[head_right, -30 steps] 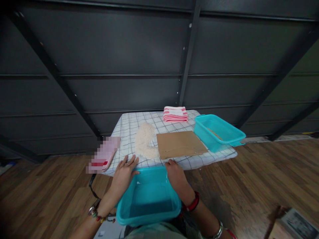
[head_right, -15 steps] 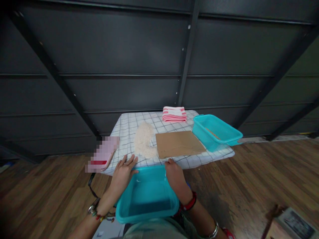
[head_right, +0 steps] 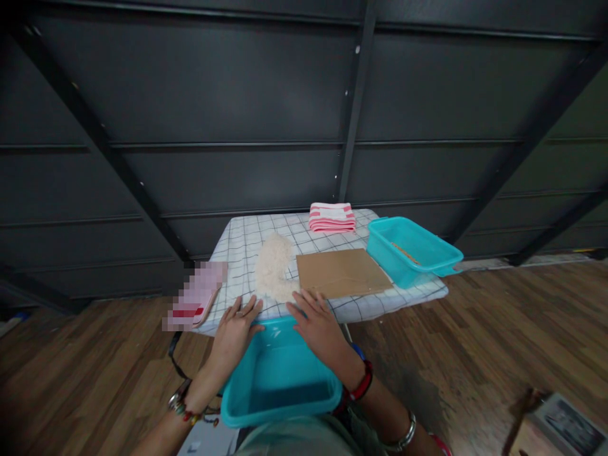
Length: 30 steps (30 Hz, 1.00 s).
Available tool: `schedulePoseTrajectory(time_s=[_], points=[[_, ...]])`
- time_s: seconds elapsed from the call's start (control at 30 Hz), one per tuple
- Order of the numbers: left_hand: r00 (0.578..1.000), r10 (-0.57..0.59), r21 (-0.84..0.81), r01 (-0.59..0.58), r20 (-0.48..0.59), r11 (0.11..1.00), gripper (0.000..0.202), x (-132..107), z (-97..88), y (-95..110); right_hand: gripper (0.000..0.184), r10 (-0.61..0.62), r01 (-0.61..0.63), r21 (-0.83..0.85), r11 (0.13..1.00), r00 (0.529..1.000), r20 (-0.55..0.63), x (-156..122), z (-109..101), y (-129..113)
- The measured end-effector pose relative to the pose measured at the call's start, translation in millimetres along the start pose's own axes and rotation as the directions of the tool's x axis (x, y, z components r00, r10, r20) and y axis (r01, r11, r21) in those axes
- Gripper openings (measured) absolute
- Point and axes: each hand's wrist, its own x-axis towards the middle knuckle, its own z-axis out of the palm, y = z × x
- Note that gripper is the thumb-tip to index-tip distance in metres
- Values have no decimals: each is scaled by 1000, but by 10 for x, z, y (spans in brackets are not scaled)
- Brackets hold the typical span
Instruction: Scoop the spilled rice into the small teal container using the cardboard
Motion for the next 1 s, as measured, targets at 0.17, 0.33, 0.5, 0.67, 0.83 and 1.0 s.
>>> schedulePoseTrajectory(time_s=[0.17, 0.33, 0.5, 0.67, 0.83, 1.0], points=[[1000, -1, 9, 1, -5, 1000, 48, -4, -17, 14, 53, -96, 96, 17, 995, 994, 46, -72, 179, 30], [1000, -13, 0, 13, 3, 1000, 49, -10, -23, 24, 51, -70, 67, 39, 997, 995, 70, -91, 214, 23], [999, 10, -15, -10, -32, 1000, 47, -9, 14, 8, 49, -59, 55, 61, 997, 996, 62, -53, 166, 28], [1000, 9, -8, -9, -28, 1000, 48, -6, 26, 2, 48, -82, 79, 73, 994, 996, 39, -11, 96, 36], [1000, 1, 11, 0, -29, 1000, 47, -9, 25, 4, 45, -71, 69, 35, 997, 996, 53, 33, 38, 118], [1000, -3, 19, 2, 4, 1000, 48, -6, 8, 11, 48, 44, -34, -101, 994, 995, 94, -1, -150, 525]])
